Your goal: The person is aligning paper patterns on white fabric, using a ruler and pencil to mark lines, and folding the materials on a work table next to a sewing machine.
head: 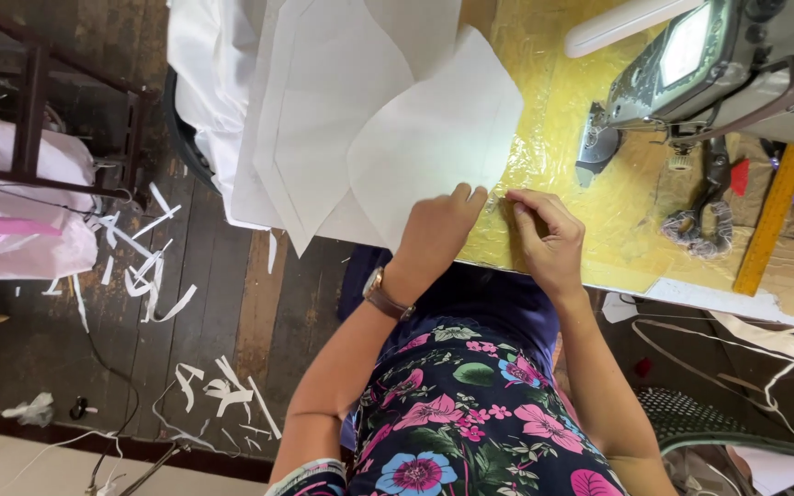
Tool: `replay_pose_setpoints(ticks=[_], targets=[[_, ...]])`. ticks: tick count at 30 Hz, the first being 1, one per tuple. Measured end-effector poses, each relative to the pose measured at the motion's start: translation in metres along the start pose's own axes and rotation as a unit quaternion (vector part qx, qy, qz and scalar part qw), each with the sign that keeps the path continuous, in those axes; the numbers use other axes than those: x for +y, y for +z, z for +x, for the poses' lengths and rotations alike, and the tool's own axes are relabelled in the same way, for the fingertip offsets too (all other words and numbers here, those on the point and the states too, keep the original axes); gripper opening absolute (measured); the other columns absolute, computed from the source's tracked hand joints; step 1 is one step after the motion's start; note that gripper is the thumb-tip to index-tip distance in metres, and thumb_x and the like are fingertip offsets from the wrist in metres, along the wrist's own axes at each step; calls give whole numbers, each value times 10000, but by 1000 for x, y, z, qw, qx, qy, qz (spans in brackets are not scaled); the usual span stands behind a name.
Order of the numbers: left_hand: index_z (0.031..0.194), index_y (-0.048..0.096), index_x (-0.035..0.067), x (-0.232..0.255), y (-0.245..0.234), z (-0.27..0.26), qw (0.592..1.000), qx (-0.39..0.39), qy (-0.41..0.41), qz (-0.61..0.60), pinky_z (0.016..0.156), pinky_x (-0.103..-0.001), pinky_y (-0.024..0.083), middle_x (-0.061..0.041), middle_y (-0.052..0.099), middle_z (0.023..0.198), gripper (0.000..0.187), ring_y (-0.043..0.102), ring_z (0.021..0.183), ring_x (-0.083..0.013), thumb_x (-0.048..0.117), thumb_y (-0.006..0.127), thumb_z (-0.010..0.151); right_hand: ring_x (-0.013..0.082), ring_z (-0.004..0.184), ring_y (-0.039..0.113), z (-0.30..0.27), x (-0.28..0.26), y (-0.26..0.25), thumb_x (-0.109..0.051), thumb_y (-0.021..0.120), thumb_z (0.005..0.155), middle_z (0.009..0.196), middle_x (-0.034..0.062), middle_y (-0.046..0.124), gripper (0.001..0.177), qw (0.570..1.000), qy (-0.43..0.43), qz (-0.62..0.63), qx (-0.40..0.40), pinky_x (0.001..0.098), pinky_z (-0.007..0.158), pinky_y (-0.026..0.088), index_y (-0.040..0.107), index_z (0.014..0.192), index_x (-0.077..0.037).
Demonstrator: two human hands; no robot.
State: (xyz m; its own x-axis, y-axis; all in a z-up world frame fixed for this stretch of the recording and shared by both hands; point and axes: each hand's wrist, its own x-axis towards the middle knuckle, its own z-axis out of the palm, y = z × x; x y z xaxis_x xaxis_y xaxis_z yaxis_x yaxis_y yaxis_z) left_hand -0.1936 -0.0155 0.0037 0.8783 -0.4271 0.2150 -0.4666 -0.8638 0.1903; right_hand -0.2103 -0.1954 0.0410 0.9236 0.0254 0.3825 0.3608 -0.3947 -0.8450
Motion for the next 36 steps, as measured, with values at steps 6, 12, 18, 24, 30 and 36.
replay_pose_setpoints(ticks=[6, 12, 18, 24, 30, 36], targets=[[1465, 506, 16, 4, -66, -14, 955, -92, -33, -281, 694, -496, 566, -168, 600, 1029, 539, 686, 882, -391, 377, 524, 1065, 343, 1038, 719, 2, 0, -1, 47, 656, 1003, 1026, 155, 747, 160, 1000, 2, -12, -10, 449, 899, 549, 764, 1107, -7], [1270, 687, 55, -68, -81, -52, 953, 114, -164, -227, 908, -476, 530, -148, 667, 1121, 276, 660, 1067, -397, 36, 609, 1007, 332, 1032, 718, 2, 1, -1, 48, 658, 1009, 1012, 155, 746, 152, 1000, 4, -8, -13, 434, 900, 554, 763, 1109, 4], [1425, 571, -13, -94, -90, -79, 967, 87, -216, -101, 1113, -582, 357, -241, 495, 1459, 417, 424, 1400, -449, 84, 626, 1023, 360, 1119, 687, 3, -1, 1, 2, 680, 996, 1098, 174, 736, 208, 999, -36, 14, -33, 473, 972, 528, 747, 1193, -4], [1463, 550, 61, -102, -72, -75, 954, 100, -250, -132, 1146, -527, 328, -163, 463, 1545, 403, 401, 1459, -343, 181, 558, 1078, 359, 1339, 567, 1, -1, 15, -178, 687, 999, 1387, 98, 670, 324, 972, -125, -147, -131, 450, 1039, 420, 705, 1316, -111], [1345, 662, 52, -113, -55, -73, 961, 159, -220, -54, 1058, -468, 422, -147, 597, 1408, 334, 525, 1345, -314, 206, 639, 1050, 454, 1296, 578, 1, -2, 15, -56, 672, 1007, 1364, 213, 661, 310, 983, -96, -116, -101, 523, 1032, 463, 695, 1311, 0], [1133, 762, 112, -124, -38, -68, 954, 221, -193, 63, 792, -329, 493, -52, 692, 1151, 178, 620, 1116, -225, 229, 678, 1028, 407, 1316, 585, -2, 6, 16, -110, 698, 993, 1369, 161, 675, 304, 983, -92, -124, -98, 488, 1043, 470, 721, 1291, -51]])
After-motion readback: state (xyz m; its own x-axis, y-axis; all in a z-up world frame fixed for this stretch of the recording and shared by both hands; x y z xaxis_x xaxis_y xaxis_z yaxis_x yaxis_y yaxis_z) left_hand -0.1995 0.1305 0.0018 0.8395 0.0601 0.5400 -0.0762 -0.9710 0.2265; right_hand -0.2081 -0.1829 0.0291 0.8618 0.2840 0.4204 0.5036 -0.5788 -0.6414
